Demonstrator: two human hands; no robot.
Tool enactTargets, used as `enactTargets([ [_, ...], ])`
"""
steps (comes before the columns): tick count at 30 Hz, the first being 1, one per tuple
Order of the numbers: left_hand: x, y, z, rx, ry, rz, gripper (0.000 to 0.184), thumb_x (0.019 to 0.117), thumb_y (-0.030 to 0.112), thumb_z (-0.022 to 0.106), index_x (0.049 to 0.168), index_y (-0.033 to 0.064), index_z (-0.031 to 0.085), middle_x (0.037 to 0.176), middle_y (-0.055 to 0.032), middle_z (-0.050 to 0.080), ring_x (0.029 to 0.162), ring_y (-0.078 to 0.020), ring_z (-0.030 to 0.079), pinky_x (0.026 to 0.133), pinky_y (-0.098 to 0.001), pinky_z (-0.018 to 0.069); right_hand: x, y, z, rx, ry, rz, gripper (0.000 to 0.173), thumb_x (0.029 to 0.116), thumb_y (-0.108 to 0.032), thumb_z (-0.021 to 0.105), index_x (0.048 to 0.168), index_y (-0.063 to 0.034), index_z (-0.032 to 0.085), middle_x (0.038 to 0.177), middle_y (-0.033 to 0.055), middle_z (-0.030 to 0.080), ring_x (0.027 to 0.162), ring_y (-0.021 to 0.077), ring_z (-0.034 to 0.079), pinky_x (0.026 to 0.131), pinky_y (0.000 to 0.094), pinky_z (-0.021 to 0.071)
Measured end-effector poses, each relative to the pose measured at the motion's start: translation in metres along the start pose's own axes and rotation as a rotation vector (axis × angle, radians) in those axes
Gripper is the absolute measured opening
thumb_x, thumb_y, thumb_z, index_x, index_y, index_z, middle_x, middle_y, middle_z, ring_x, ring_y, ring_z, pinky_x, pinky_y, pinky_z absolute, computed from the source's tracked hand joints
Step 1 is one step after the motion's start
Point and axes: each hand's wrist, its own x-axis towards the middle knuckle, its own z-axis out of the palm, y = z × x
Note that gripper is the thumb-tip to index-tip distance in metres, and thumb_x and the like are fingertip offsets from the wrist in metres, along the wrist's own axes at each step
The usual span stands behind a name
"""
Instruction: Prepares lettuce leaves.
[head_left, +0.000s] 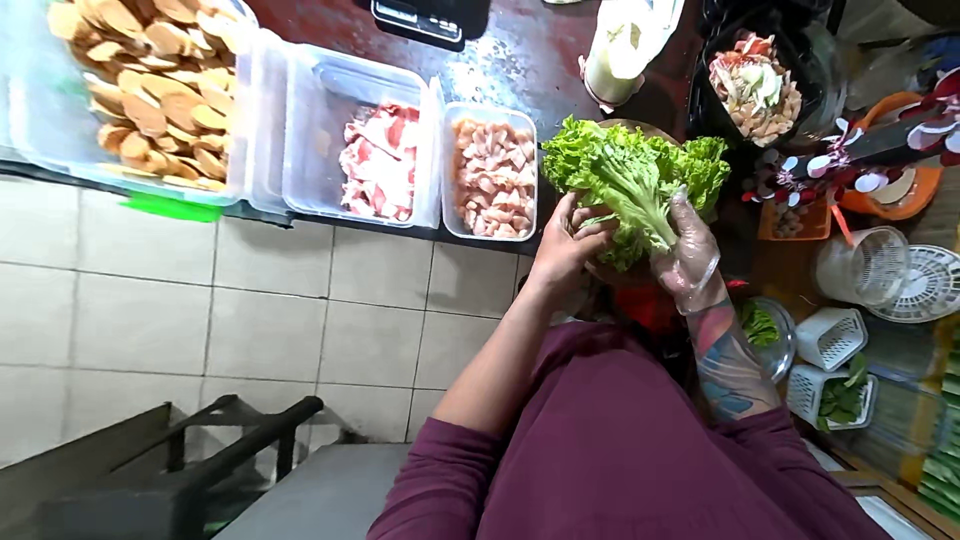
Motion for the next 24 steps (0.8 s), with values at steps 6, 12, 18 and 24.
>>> enactTargets([
  [6,-0.036,0.004,0.037,0.145,0.186,0.289,0.058,0.1017,0.011,0.053,0.157,0.0128,0.034,0.153,-0.0106,0.048,0.136,-0.0309,0.052,0.108,-0.0512,0.0501,-0.007,0.007,-0.018,-0.735,0.254,-0.398,0.036,0.1045,-0.038,0.058,0.138,-0.0256,0.059,0.121,0.0005,0.069,0.103,0.0164,0.068,0.086,0.0425,0.0599],
  [12,-0.03,0.021,0.075,-0.531,-0.182,-0.093,0.068,0.1049,0.062,0.034,0.155,0.0177,0.04,0.157,-0.0126,0.046,0.141,-0.0349,0.048,0.11,-0.0576,0.046,-0.031,0.014,-0.049,-1.121,-0.325,-0.842,0.048,0.1016,-0.049,0.055,0.134,-0.0152,0.067,0.143,0.0041,0.062,0.14,0.0257,0.051,0.123,0.0557,0.0362],
  [18,-0.011,-0.037,0.084,-0.887,-0.372,-0.316,0.102,0.087,0.088,0.019,0.16,0.017,0.029,0.165,-0.0144,0.032,0.148,-0.0379,0.034,0.114,-0.0643,0.0368,-0.062,0.028,-0.106,-0.531,0.162,-0.723,0.036,0.1083,-0.02,0.047,0.136,-0.002,0.06,0.135,0.0147,0.065,0.127,0.0336,0.061,0.11,0.0538,0.0509],
  [24,-0.01,-0.072,0.139,-0.747,-0.514,-0.515,0.098,0.0905,0.083,0.004,0.163,0.0201,0.023,0.169,-0.0094,0.025,0.151,-0.0341,0.032,0.114,-0.06,0.0389,-0.11,0.01,-0.145,-0.659,0.278,-0.303,0.048,0.1087,-0.044,0.041,0.15,-0.0214,0.052,0.14,-0.0012,0.063,0.124,0.0157,0.063,0.104,0.0435,0.0555],
])
